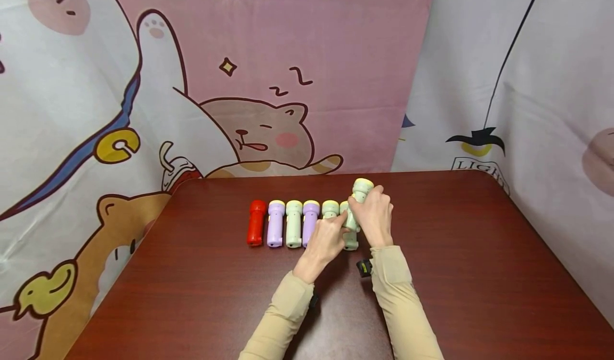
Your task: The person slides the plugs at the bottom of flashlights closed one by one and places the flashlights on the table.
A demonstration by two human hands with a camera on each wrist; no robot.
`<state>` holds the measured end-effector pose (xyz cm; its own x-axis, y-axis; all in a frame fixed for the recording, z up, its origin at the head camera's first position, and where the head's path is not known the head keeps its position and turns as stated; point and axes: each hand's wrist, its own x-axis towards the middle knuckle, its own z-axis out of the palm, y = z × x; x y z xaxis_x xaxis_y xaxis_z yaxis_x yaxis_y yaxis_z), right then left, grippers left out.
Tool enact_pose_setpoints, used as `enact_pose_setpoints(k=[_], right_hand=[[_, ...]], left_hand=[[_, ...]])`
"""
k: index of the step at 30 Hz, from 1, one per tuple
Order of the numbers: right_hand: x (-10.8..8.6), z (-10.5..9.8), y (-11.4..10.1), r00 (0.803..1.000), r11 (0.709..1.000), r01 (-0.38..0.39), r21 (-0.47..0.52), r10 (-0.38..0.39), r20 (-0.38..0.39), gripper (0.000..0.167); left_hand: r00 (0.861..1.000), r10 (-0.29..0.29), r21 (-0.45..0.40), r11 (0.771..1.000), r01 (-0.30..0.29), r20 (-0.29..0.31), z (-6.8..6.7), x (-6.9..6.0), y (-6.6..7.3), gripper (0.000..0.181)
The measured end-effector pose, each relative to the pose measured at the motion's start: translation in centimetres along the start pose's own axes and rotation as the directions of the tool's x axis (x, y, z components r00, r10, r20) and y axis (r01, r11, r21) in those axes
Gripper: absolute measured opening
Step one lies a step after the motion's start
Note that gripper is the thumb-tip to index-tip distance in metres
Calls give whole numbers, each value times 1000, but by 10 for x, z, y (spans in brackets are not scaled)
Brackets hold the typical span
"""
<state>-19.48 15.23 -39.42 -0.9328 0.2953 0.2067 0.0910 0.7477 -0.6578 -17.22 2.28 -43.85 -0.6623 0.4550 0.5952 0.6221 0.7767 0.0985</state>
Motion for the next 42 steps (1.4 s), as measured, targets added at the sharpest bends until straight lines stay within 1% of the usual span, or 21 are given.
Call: enact_pose_setpoints(k=[11, 19, 25, 27, 33, 35, 42], right_hand=[[-1, 1, 1, 1000, 1000, 10, -2, -10, -5, 49], [-1, 0, 1, 1000, 1000, -2, -9, 2, -6, 49], [0, 1, 3, 1000, 1000, 0, -13, 0, -1, 49], [0, 2, 4, 1000, 1000, 2, -8, -2, 6, 49], [2, 3, 10, 999, 1000, -2, -6, 2, 49, 45], [3, 3, 12, 998, 1000, 5, -14, -4, 61, 44], [6, 3, 20, 994, 999, 20, -30, -17, 112, 46]], left_hand=[[999, -16, -29, 999, 17, 43, -2, 0, 0, 42], [999, -9, -45, 999, 12, 54, -3, 1, 0, 41], [997, -18, -56, 998, 22, 73, -3, 1, 1, 43], [997, -19, -64, 998, 24, 80, -2, 1, 0, 43], [996, -15, -87, 996, 23, 92, -1, 0, -1, 24], [995, -11, -83, 996, 19, 99, -1, 0, -1, 20], [993, -3, -34, 999, 7, 117, 1, -3, -1, 33]])
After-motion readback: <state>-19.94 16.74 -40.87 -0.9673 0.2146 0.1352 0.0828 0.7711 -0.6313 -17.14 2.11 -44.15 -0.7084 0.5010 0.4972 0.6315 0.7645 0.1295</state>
